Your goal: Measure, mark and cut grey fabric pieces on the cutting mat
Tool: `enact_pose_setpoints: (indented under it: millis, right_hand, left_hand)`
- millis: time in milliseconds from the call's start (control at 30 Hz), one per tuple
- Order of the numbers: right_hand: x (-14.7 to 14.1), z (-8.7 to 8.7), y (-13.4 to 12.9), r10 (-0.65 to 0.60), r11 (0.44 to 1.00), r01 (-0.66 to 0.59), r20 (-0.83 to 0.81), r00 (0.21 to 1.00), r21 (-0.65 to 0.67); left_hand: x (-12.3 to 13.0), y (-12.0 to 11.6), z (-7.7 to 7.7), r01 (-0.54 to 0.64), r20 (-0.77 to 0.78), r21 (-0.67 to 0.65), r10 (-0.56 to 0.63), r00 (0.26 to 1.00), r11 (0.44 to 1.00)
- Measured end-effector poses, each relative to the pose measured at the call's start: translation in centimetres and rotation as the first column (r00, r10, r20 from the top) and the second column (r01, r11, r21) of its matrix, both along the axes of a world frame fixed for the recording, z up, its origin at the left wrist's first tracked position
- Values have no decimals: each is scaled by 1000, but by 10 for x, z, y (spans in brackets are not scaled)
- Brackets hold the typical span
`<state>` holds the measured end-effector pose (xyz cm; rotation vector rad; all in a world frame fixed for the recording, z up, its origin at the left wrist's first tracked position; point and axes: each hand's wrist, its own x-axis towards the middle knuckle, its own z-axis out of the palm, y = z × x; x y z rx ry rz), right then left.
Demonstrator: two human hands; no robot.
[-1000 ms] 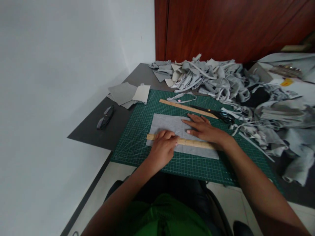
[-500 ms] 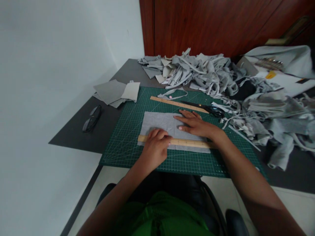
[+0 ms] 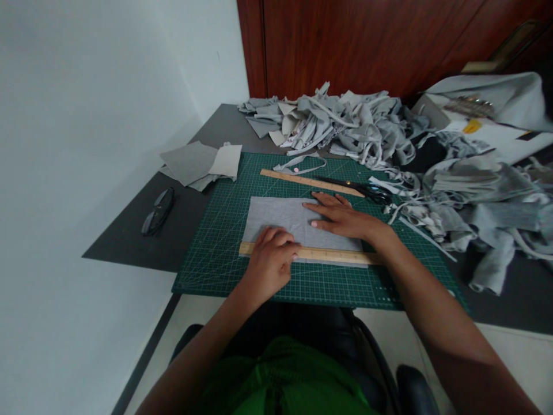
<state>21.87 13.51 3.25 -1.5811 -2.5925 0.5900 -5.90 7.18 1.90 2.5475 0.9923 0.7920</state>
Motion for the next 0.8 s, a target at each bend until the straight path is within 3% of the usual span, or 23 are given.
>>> enact_pose_setpoints:
  millis: [367, 467, 600, 700, 800]
  right_hand:
    - [2, -12, -1, 7, 998, -8, 12, 1000, 67]
    - [-4, -11, -4, 15, 986, -20, 29, 999, 163]
    - [-20, -7, -13, 102, 954, -99, 6, 995, 282]
    - [-32, -10, -19, 199, 943, -188, -9, 980, 275]
    - [-39, -17, -21, 218, 945, -212, 2, 976, 249]
  left_hand:
    - [8, -22, 6, -65, -249, 94, 87, 965, 993]
    - [8, -23, 3, -143, -249, 116, 168, 954, 983]
    - [8, -22, -2, -254, -263, 98, 272, 926, 962]
    - [10, -22, -4, -289, -282, 67, 296, 913, 955]
    - [10, -21, -7, -295, -285, 52, 297, 911, 954]
